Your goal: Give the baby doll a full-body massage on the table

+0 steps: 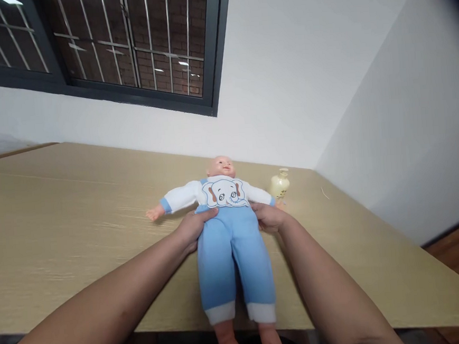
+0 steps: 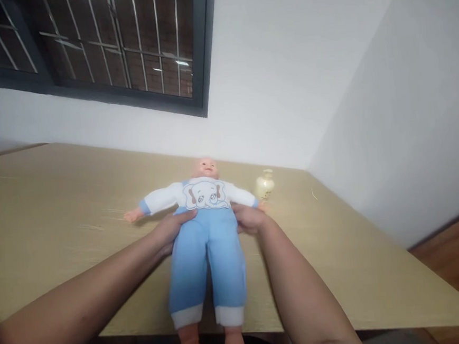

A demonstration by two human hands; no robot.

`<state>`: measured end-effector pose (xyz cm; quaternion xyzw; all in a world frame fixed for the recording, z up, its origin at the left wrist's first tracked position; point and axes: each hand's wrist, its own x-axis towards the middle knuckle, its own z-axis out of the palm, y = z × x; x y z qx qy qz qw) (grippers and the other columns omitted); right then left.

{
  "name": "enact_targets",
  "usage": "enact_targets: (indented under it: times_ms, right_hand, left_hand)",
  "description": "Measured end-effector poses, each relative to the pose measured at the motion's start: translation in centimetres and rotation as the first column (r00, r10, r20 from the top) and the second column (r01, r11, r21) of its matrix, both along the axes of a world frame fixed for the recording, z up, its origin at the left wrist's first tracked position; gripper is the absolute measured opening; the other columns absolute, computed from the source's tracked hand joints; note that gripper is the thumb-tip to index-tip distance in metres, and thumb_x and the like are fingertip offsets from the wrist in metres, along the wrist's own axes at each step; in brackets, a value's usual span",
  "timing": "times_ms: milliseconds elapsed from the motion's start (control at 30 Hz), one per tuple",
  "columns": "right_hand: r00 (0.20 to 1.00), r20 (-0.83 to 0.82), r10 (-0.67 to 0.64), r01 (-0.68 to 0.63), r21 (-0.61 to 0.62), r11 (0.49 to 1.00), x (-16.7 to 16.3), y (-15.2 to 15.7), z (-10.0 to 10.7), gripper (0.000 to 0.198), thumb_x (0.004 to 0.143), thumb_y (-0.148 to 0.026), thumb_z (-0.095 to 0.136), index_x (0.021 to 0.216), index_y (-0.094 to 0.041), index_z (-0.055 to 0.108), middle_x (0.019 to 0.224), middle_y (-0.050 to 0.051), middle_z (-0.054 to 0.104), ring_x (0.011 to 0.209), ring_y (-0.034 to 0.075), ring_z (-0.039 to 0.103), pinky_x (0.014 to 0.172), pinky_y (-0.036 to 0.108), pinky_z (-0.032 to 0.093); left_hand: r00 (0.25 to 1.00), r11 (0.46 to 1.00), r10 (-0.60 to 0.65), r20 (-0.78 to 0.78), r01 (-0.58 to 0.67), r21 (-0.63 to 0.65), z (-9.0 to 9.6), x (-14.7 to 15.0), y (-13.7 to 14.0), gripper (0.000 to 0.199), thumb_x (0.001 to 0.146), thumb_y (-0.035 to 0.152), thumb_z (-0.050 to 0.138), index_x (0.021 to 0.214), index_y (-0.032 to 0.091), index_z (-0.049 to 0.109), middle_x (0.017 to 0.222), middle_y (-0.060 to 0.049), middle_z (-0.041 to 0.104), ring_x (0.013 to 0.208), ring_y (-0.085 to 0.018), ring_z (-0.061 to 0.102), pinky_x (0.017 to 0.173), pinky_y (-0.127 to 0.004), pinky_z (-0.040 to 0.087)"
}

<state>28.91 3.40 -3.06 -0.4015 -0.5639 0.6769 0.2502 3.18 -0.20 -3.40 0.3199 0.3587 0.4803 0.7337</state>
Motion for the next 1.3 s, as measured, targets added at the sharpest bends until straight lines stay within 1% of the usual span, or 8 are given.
enact_targets:
  times_ms: [300, 467, 567, 733, 1000, 1100, 1233, 1300]
  right_hand:
    - [0.985, 0.114, 0.127, -0.112, -0.130, 0.985, 0.3, -0.1, -0.1, 0.042, 0.080, -0.046, 0.071, 0.101, -0.010, 0.066, 0.084, 0.011, 0.074, 0.075, 0.020, 0.073, 0.069, 0.033, 0.062]
    - [0.889, 0.444, 0.114, -0.115, -0.025, 0.993, -0.5, -1.2, 1.7, 0.054, 0.078, -0.067, 0.068, 0.092, -0.015, 0.062, 0.079, 0.010, 0.073, 0.069, 0.020, 0.071, 0.066, 0.032, 0.060]
    - [0.788, 0.616, -0.011, -0.107, 0.154, 0.982, -0.6, -1.8, 3.0, 0.053, 0.075, -0.069, 0.069, 0.084, -0.019, 0.055, 0.075, 0.007, 0.072, 0.064, 0.019, 0.068, 0.060, 0.030, 0.056]
    - [0.720, 0.649, -0.246, -0.148, 0.490, 0.859, -1.1, -2.6, 4.4, 0.045, 0.072, -0.060, 0.074, 0.071, -0.022, 0.051, 0.068, 0.001, 0.062, 0.060, 0.015, 0.056, 0.051, 0.025, 0.038]
    - [0.681, 0.730, 0.053, -0.345, 0.256, 0.903, -1.4, -4.5, 6.4, 0.045, 0.076, -0.065, 0.067, 0.069, -0.021, 0.059, 0.074, 0.002, 0.071, 0.057, 0.014, 0.055, 0.052, 0.027, 0.036]
    - [0.690, 0.719, -0.080, -0.279, 0.367, 0.888, -1.2, -4.7, 6.8, 0.048, 0.076, -0.069, 0.065, 0.070, -0.021, 0.064, 0.073, 0.003, 0.070, 0.060, 0.015, 0.056, 0.054, 0.028, 0.036]
    - [0.739, 0.453, -0.499, 0.119, 0.641, 0.758, -1.6, -2.7, 5.8, 0.039, 0.082, -0.060, 0.061, 0.087, -0.022, 0.068, 0.088, 0.005, 0.070, 0.074, 0.019, 0.061, 0.061, 0.029, 0.042]
    - [0.751, 0.239, -0.615, 0.341, 0.657, 0.672, -2.4, -0.6, 4.8, 0.039, 0.085, -0.056, 0.055, 0.103, -0.023, 0.065, 0.100, 0.007, 0.070, 0.086, 0.022, 0.064, 0.069, 0.030, 0.047]
  left_hand:
    - [0.860, 0.965, -0.157, -0.486, 0.238, 0.109, 1.3, -3.2, 1.7, 0.064, 0.065, 0.047, 0.086, 0.119, 0.020, 0.065, 0.123, -0.014, 0.070, 0.115, -0.035, 0.065, 0.090, -0.040, 0.054]
    - [0.335, 0.915, 0.251, -0.908, 0.225, 0.336, 2.3, -3.5, 1.6, 0.066, 0.062, 0.071, 0.073, 0.101, 0.018, 0.062, 0.103, -0.012, 0.072, 0.097, -0.036, 0.067, 0.077, -0.039, 0.050]
    - [0.180, 0.798, 0.469, -0.864, 0.332, 0.503, 2.6, -3.2, 1.0, 0.053, 0.074, 0.066, 0.064, 0.100, 0.019, 0.059, 0.102, -0.011, 0.069, 0.095, -0.032, 0.065, 0.077, -0.038, 0.046]
    - [0.179, 0.682, 0.597, -0.782, 0.400, 0.612, 2.7, -2.9, 0.5, 0.038, 0.084, 0.057, 0.057, 0.095, 0.021, 0.058, 0.097, -0.009, 0.067, 0.091, -0.029, 0.063, 0.073, -0.035, 0.041]
    - [0.086, 0.737, 0.553, -0.829, 0.413, 0.535, 4.5, -3.0, -0.2, 0.058, 0.092, 0.067, 0.037, 0.057, 0.023, 0.051, 0.057, -0.004, 0.059, 0.057, -0.021, 0.053, 0.055, -0.032, 0.025]
    - [0.074, 0.756, 0.551, -0.831, 0.378, 0.534, 4.6, -3.2, -0.4, 0.057, 0.090, 0.068, 0.042, 0.057, 0.023, 0.055, 0.058, -0.005, 0.060, 0.057, -0.022, 0.054, 0.057, -0.032, 0.029]
    - [0.299, 0.622, 0.688, -0.661, 0.226, 0.750, 4.7, -2.6, 1.3, 0.036, 0.088, 0.056, 0.054, 0.085, 0.023, 0.068, 0.096, -0.008, 0.067, 0.096, -0.026, 0.061, 0.080, -0.033, 0.043]
    - [0.461, 0.634, 0.663, -0.590, 0.074, 0.770, 5.0, -1.4, 3.2, 0.030, 0.086, 0.050, 0.059, 0.094, 0.023, 0.069, 0.110, -0.008, 0.064, 0.106, -0.025, 0.059, 0.090, -0.034, 0.043]
